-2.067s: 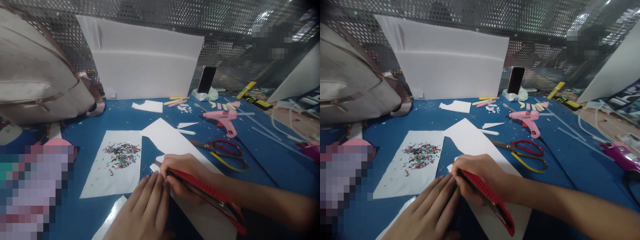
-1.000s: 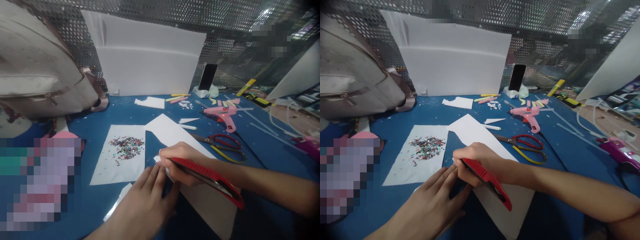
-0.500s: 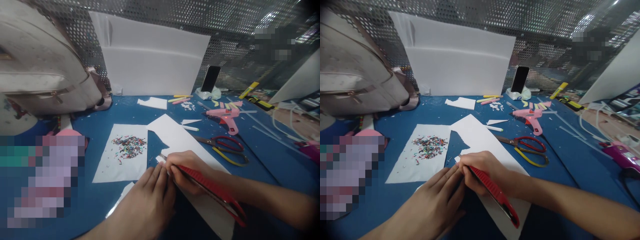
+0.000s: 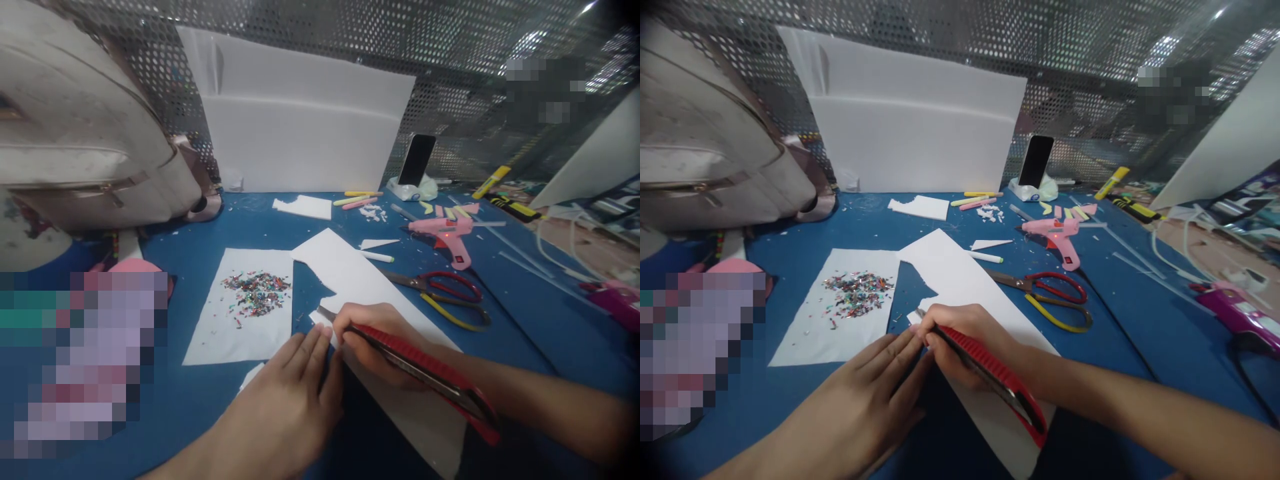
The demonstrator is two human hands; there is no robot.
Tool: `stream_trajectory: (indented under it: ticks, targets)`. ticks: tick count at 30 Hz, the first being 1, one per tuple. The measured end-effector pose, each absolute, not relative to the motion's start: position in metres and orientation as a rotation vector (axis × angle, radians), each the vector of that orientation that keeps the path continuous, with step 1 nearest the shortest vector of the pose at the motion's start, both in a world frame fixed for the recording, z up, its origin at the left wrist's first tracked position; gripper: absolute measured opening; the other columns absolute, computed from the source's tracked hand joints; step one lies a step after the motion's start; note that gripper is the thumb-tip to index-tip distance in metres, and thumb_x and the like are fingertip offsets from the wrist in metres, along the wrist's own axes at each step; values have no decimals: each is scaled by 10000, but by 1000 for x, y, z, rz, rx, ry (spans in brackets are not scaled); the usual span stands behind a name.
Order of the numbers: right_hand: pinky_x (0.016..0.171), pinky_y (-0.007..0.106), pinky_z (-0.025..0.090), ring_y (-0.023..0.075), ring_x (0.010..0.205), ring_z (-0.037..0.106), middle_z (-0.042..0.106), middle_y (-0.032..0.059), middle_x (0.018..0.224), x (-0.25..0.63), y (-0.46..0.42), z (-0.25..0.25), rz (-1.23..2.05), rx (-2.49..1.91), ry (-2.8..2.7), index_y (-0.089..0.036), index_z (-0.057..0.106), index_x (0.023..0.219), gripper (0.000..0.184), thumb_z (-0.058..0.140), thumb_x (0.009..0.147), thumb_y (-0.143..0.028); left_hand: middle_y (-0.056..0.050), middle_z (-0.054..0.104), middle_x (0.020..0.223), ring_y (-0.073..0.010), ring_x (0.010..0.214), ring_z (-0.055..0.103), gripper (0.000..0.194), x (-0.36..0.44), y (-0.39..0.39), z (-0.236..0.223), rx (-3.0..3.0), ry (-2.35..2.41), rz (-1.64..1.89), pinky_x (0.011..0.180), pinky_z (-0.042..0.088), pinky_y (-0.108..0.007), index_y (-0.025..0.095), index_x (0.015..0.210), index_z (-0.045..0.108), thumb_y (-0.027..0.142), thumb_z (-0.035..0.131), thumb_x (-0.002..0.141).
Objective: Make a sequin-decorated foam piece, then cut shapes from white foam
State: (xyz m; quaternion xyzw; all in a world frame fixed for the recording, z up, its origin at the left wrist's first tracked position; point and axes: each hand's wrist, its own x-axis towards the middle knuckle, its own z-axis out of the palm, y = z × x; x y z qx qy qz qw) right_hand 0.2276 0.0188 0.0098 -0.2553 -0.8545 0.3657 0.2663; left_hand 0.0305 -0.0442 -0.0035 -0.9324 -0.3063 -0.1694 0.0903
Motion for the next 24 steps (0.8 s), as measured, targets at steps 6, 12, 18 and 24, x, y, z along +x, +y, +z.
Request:
stream_trajectory:
  ticks: [6, 12, 18, 24]
  targets:
    - [602, 195, 387, 84, 626, 488, 544, -6, 734, 226, 20, 11, 1000, -702, -2324, -147, 529, 877, 95, 438, 900, -160, -231, 598, 1265, -339, 1187, 565, 398, 31, -45, -3, -2763, -916, -499, 944, 523, -430, 21, 1224, 582, 260, 503, 916]
    - [550, 214, 343, 84, 560, 407, 476, -26, 664, 220, 24, 23, 992, -758, -2441, -155, 504, 845, 172, 387, 948, -228, -221, 614, 1249, -326, 1150, 596, 388, 32, -43, -1, -2767, -911, -515, 927, 532, -426, 26, 1190, 603, 285, 489, 925]
    - [550, 220, 340, 87, 555, 415, 500, -22, 669, 219, 29, 23, 913, -712, -2550, -169, 472, 814, 193, 388, 949, -278, -231, 599, 1265, -331, 1162, 587, 383, 29, -42, -1, -2783, -876, -491, 945, 523, -439, 28, 1196, 601, 269, 509, 913]
    - [545, 216, 309, 83, 560, 398, 459, -28, 651, 221, 28, 19, 854, -678, -2590, -180, 419, 751, 168, 403, 911, -225, -235, 603, 1256, -347, 1164, 582, 416, 28, -43, 0, -2766, -865, -494, 936, 531, -441, 18, 1194, 604, 309, 505, 915]
